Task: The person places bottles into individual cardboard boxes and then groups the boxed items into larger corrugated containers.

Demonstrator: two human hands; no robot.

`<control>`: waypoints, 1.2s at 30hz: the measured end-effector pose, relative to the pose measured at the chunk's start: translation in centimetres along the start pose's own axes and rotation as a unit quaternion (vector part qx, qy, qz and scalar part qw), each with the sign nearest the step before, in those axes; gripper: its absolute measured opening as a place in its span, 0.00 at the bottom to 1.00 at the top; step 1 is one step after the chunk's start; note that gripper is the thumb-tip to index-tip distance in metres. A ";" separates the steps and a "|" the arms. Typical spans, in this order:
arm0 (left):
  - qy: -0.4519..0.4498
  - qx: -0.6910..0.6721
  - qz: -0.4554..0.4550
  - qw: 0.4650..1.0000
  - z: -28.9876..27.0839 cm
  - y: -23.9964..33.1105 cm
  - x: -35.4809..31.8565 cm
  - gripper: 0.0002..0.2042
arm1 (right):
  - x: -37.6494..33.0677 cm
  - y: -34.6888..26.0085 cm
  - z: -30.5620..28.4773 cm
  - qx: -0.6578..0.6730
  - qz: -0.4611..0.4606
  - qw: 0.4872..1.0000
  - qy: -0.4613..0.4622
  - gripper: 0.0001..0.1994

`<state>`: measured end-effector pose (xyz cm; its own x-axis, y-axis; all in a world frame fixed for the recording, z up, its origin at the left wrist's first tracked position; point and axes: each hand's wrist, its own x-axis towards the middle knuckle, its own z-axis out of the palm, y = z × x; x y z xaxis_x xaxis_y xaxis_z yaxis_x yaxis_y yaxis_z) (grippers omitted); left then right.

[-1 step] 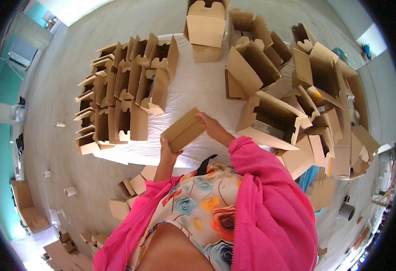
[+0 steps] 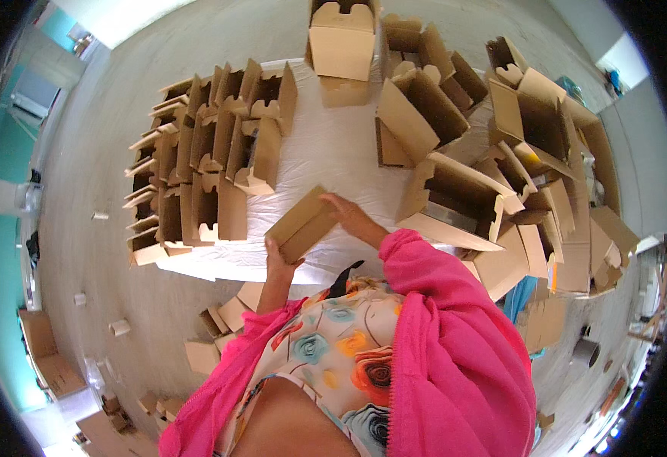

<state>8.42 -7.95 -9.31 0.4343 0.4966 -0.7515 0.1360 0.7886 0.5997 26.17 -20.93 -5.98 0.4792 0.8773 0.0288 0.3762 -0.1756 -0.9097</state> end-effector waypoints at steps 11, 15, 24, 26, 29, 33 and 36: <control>0.100 -0.140 0.115 0.978 -6.9 1.7 1.6 0.23 | 9.8 -3.1 8.3 -0.040 -0.191 0.980 -0.039 0.19; 0.073 -0.200 0.125 0.969 -7.7 2.2 3.2 0.23 | 11.7 -2.0 11.3 -0.091 -0.201 0.975 0.028 0.14; 0.190 -0.124 0.138 0.964 -5.3 1.7 2.7 0.27 | 11.3 -0.8 13.1 -0.179 -0.146 0.972 0.039 0.11; 0.181 0.096 0.184 0.961 -5.3 1.4 2.7 0.28 | 10.4 -1.7 12.0 -0.254 -0.148 0.956 -0.012 0.15; 0.117 0.522 0.292 0.793 -7.6 1.5 1.9 0.31 | 9.2 -2.4 10.7 -0.270 -0.135 0.952 -0.046 0.20; 0.211 0.697 0.296 0.618 -8.5 0.9 2.7 0.32 | 5.2 -6.2 4.3 -0.149 -0.137 0.979 -0.027 0.21; 0.140 0.261 0.240 0.925 -8.0 0.3 3.2 0.30 | 0.5 -9.1 -3.8 -0.092 -0.202 0.970 0.102 0.15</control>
<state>2.73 -3.21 -13.77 0.3177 0.8762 -0.3623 0.4302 0.2073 0.8786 26.04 -20.57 3.91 0.4031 0.7880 0.4654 0.6920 0.0703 -0.7185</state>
